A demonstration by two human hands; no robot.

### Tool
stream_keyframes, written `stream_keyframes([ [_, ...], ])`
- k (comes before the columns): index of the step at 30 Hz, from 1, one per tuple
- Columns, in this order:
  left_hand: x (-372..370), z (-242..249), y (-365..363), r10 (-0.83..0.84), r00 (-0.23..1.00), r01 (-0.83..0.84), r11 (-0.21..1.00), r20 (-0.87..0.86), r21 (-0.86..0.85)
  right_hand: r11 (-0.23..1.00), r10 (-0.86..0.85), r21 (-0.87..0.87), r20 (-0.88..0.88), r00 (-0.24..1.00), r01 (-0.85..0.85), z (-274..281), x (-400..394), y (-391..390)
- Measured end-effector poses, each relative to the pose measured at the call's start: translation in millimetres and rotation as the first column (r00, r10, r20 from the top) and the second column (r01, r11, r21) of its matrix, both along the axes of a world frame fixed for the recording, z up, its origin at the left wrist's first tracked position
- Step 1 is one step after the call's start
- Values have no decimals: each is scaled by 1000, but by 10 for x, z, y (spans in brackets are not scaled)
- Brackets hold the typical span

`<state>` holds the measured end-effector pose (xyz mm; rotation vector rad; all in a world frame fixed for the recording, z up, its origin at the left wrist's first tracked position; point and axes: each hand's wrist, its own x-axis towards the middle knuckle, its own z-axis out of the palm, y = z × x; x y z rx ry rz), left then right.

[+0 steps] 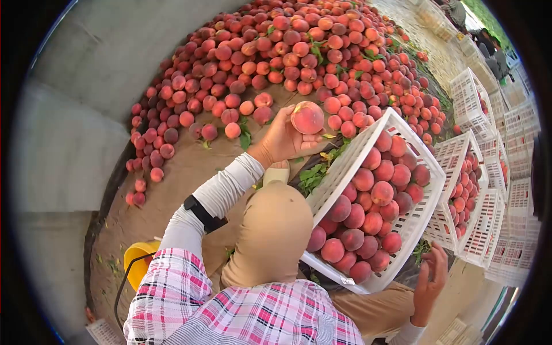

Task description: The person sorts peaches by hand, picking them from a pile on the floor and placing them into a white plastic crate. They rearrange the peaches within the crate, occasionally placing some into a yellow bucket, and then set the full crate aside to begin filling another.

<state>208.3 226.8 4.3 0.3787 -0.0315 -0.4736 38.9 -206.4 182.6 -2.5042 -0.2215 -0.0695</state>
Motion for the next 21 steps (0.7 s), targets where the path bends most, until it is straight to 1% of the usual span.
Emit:
stream_keyframes([
  [1,-117,41,50,46,997,-46,999,-64,4,999,30,-10,-16,999,-31,-72,73,218],
  [2,-207,-53,117,73,994,-74,997,-82,-6,996,94,19,-67,993,-93,-153,131,424],
  [3,-261,-153,183,64,996,-68,995,-65,-71,987,155,51,-113,981,-150,-235,197,617],
  [4,-310,-172,231,53,998,-58,989,-39,-133,984,177,42,-123,977,-173,-310,267,809],
  [5,-373,-185,268,92,991,-100,992,-97,-83,972,232,61,-146,962,-225,-386,337,995],
  [6,-402,-260,320,108,989,-117,989,-102,-89,958,283,83,-167,944,-273,-474,420,1154],
  [7,-418,-372,369,64,996,-75,974,-59,-215,955,296,78,-171,940,-286,-585,528,1301],
  [8,-429,-468,399,25,1000,-26,942,-7,-334,944,328,63,-129,936,-323,-710,640,1437],
  [9,-461,-504,399,42,999,-42,941,-9,-336,931,365,50,-85,927,-362,-831,715,1550],
  [11,-577,-553,417,257,951,-281,950,-173,-133,914,406,52,-63,912,-403,-1084,889,1753],
  [12,-622,-741,424,269,940,-300,945,-212,-130,906,422,51,-42,905,-420,-1210,994,1876],
  [13,-658,-862,407,299,901,-336,939,-315,-69,895,445,40,-23,895,-444,-1319,1050,1953],
  [14,-705,-1039,419,327,892,-361,931,-313,-58,882,469,51,-19,883,-468,-1420,1091,1998],
  [16,-782,-1408,431,363,753,-361,925,-549,116,869,495,-33,21,869,-494,-1591,1147,2020],
  [17,-800,-1508,443,380,743,-380,917,-551,120,875,483,-43,23,875,-482,-1650,1160,2026],
  [18,-819,-1595,457,399,651,-392,905,-646,164,866,500,-38,20,866,-499,-1684,1176,2034],
  [19,-831,-1703,475,407,546,-394,896,-732,204,848,525,-108,50,849,-518,-1710,1182,2031],
  [21,-810,-1874,539,443,537,-416,879,-718,232,820,556,-222,86,827,-528,-1742,1157,2070],
])
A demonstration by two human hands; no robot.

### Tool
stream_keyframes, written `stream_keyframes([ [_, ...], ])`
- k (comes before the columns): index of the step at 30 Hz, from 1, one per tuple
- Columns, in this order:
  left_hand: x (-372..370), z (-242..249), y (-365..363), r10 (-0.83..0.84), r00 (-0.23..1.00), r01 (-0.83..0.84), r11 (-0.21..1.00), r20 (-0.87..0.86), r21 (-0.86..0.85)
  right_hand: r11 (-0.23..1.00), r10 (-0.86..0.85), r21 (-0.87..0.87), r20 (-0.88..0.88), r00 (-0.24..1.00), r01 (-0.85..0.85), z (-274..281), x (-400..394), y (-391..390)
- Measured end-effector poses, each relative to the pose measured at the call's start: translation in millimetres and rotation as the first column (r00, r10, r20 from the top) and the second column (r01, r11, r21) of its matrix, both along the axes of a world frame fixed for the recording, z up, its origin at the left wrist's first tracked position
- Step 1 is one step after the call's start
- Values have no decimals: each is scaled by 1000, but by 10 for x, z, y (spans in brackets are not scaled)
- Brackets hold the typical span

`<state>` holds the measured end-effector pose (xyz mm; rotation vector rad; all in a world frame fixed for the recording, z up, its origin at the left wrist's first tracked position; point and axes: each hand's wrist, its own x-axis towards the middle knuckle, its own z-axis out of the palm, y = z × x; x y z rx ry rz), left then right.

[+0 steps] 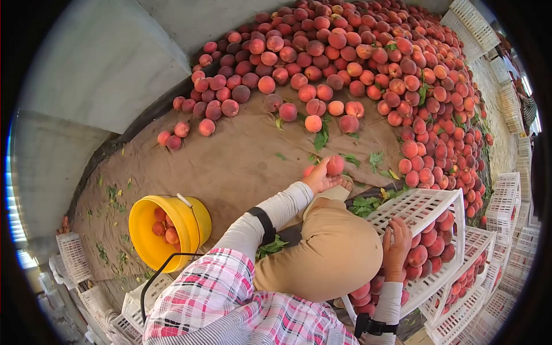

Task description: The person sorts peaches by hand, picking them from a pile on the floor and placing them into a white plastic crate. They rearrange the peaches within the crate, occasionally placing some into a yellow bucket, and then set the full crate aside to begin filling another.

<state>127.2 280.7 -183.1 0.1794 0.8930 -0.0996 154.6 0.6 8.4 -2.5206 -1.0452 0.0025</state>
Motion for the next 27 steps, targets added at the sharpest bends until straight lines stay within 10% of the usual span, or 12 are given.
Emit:
stream_keyframes([
  [8,84,108,544,-38,913,-75,963,406,259,1000,-30,-8,37,999,30,-23,-1,57],
  [13,-96,-371,1034,159,987,-102,743,-26,661,1000,-20,-7,26,999,20,-14,-7,76],
  [16,-64,-768,1714,431,894,-57,378,-122,924,998,-57,-38,-33,998,56,21,-15,89],
  [19,24,-609,2401,306,918,143,340,-253,930,996,-67,-62,-34,997,65,24,-17,96],
  [21,183,-1030,2705,535,780,266,187,-325,946,996,-61,-74,-40,997,58,73,-5,143],
  [25,257,-800,2765,418,774,426,213,-476,879,993,-69,-96,-73,995,62,59,-1,139],
  [27,179,-710,2754,215,943,184,299,-254,936,992,-88,-101,-81,993,79,81,-28,118],
])
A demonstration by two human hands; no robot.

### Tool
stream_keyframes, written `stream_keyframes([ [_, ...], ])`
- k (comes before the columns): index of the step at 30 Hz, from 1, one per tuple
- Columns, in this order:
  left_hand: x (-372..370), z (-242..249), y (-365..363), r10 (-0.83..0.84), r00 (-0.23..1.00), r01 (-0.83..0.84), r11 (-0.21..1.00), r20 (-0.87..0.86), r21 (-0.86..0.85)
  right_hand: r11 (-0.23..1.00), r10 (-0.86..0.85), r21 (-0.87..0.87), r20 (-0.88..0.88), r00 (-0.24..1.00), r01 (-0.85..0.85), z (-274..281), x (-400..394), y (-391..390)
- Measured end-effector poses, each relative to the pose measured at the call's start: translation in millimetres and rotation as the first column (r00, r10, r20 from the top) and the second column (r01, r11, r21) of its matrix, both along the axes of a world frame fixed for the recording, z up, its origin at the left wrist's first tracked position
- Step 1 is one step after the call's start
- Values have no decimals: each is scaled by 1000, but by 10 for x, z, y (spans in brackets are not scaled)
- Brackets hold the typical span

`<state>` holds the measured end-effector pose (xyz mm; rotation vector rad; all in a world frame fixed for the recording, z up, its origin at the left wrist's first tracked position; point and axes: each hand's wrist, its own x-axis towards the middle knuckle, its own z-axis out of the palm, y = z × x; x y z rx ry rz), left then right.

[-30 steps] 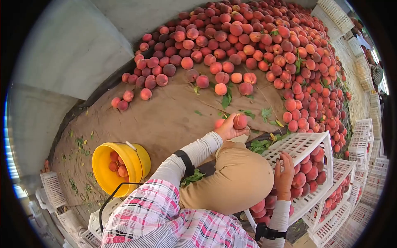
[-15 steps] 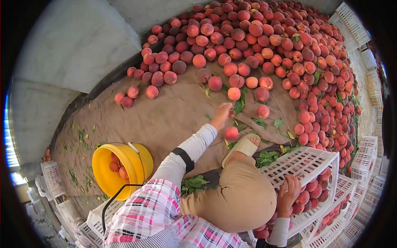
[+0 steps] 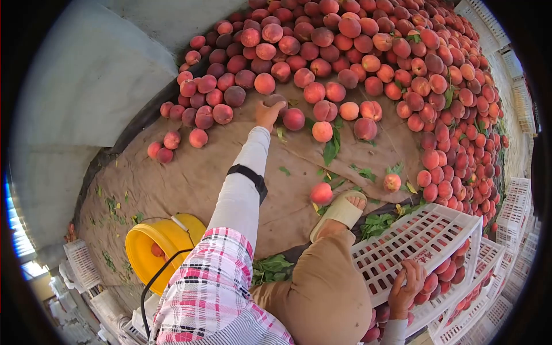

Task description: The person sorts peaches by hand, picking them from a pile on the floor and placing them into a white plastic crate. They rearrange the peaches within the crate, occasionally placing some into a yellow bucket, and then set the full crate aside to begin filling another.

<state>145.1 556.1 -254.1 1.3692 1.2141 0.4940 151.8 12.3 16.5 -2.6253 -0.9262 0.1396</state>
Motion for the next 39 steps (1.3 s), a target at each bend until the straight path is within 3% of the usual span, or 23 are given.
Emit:
stream_keyframes([
  [1,-7,153,-72,-10,1000,11,1000,-1,3,1000,4,5,2,1000,-4,3,8,12],
  [3,-121,485,-309,-30,924,86,988,382,-130,999,18,29,21,1000,-18,-35,24,-7],
  [4,-177,629,-398,-38,924,93,987,381,-128,999,10,31,20,1000,-11,-45,20,-17],
  [6,-323,889,-563,-119,672,430,866,731,-255,999,3,47,28,1000,-5,-45,17,-13],
  [7,-376,1006,-655,-120,671,432,866,732,-253,999,2,48,29,1000,-4,-49,20,-5],
  [9,-439,1219,-862,-78,514,561,784,854,-265,998,8,63,32,999,-10,-44,21,-13],
  [10,-447,1291,-938,-78,511,564,782,856,-265,998,5,62,35,999,-8,-43,21,-18],
  [12,-437,1406,-1061,130,340,697,630,931,-342,997,6,79,53,999,-10,-55,20,-17],
  [13,-421,1445,-1113,127,337,701,627,933,-339,995,7,94,63,998,-13,-61,20,-16],
  [15,-391,1506,-1205,357,305,751,480,883,-453,994,4,110,70,998,-12,-79,23,-16],
  [16,-363,1474,-1209,354,309,752,478,883,-454,992,6,125,71,997,-15,-73,23,-13],
  [18,-297,1420,-1213,450,254,878,264,856,-400,992,1,122,72,997,-10,-49,17,0],
  [22,-228,1512,-1373,427,324,855,250,844,-454,990,8,139,102,995,-22,-74,36,-13],
  [25,-216,1503,-1496,357,314,876,248,880,-414,987,2,157,67,998,-12,-66,39,-22],
  [27,-191,1503,-1596,226,475,794,307,851,-525,989,-15,150,70,997,4,-29,38,-7],
  [28,-172,1497,-1702,223,472,804,289,853,-520,987,-5,161,67,998,-6,-27,36,3],
  [30,-220,1518,-1923,-73,640,718,411,765,-561,985,-25,171,81,996,11,-55,42,-16],
  [33,-200,1667,-2317,-147,667,732,307,730,-607,992,7,128,81,997,-18,-28,43,-22],
  [34,-151,1712,-2442,-259,624,780,266,737,-567,992,-10,130,85,996,-1,-6,39,-4],
  [36,-80,1851,-2670,-374,563,826,211,737,-523,933,-153,275,-284,947,233,50,-3,124],
  [37,-40,1951,-2783,-454,522,847,180,722,-499,930,-163,278,-279,946,242,69,-8,201],
  [39,30,2119,-3001,-538,468,871,144,701,-470,839,-143,414,-460,877,354,70,13,371],
])
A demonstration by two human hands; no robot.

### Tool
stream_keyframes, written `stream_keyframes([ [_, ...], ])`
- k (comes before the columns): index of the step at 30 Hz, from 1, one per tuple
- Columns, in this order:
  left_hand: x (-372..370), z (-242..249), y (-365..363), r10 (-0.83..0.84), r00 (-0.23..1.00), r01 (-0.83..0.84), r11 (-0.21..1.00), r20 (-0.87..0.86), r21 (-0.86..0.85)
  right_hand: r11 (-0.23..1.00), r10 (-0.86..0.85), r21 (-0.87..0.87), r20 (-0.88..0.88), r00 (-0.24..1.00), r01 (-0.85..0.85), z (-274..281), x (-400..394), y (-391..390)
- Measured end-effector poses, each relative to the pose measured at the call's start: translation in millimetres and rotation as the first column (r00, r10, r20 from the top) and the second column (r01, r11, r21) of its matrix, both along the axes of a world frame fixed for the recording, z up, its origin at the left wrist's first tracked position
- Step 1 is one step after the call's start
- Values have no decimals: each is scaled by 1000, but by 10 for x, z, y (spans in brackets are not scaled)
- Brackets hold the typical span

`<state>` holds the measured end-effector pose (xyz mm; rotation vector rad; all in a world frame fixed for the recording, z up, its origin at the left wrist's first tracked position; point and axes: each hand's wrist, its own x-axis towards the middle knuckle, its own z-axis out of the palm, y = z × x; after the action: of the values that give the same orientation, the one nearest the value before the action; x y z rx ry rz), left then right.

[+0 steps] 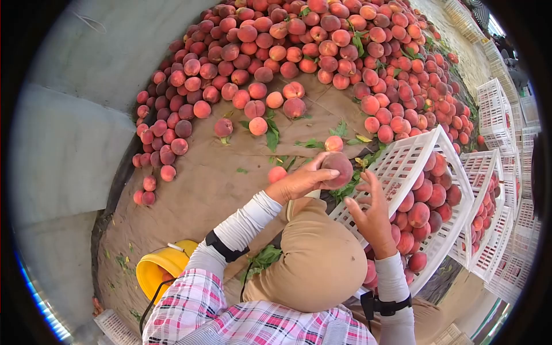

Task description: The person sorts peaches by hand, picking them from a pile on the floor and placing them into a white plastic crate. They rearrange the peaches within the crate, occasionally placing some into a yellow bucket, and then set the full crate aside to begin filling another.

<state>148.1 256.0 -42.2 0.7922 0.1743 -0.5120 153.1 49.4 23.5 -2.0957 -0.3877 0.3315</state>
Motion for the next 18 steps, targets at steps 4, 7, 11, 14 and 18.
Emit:
stream_keyframes([
  [4,56,23,-213,-43,995,27,985,87,172,980,98,-196,289,952,-41,-189,95,151],
  [7,44,-99,-270,-52,996,30,961,72,277,961,59,-273,73,996,-37,-274,166,201],
  [11,-64,-297,-355,-41,986,-17,938,160,345,948,131,-303,97,987,-96,-480,178,164],
  [14,-90,-320,-290,5,995,-36,952,103,303,972,74,-223,11,997,-70,-467,193,165],
  [18,-118,-278,-275,43,998,-40,998,-45,55,987,66,-143,-76,995,-76,-447,228,187],
])
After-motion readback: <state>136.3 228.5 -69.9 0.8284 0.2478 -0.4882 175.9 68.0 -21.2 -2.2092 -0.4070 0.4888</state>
